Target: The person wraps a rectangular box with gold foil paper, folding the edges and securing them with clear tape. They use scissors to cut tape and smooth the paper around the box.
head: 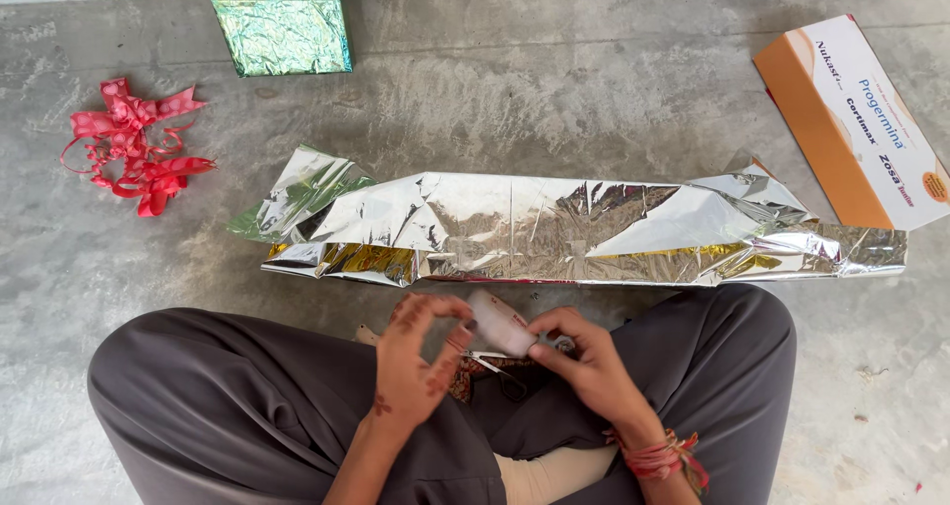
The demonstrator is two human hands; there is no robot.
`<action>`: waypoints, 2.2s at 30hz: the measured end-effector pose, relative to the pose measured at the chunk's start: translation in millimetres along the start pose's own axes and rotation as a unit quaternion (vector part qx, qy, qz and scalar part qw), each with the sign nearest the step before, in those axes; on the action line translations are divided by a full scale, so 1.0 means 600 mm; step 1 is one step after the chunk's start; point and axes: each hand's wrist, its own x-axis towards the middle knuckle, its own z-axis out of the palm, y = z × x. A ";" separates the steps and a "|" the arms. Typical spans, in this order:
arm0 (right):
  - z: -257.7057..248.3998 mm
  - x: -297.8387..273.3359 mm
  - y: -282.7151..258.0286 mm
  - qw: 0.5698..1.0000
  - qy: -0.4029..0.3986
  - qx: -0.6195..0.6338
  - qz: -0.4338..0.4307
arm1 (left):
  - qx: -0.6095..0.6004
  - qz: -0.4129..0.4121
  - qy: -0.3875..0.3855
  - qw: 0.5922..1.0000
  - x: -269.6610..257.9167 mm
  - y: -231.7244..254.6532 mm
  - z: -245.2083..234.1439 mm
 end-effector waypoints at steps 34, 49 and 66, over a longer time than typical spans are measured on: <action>0.035 -0.001 -0.012 0.997 0.077 -0.001 -0.014 | -0.164 -0.244 -0.151 0.944 -0.032 -0.047 0.071; 0.061 -0.007 -0.047 0.967 0.077 -0.204 -0.134 | -0.093 -0.250 -0.169 0.949 -0.021 -0.018 0.061; 0.064 -0.011 -0.072 0.968 0.111 -0.169 -0.149 | -0.229 -0.344 -0.070 0.908 -0.016 -0.042 0.072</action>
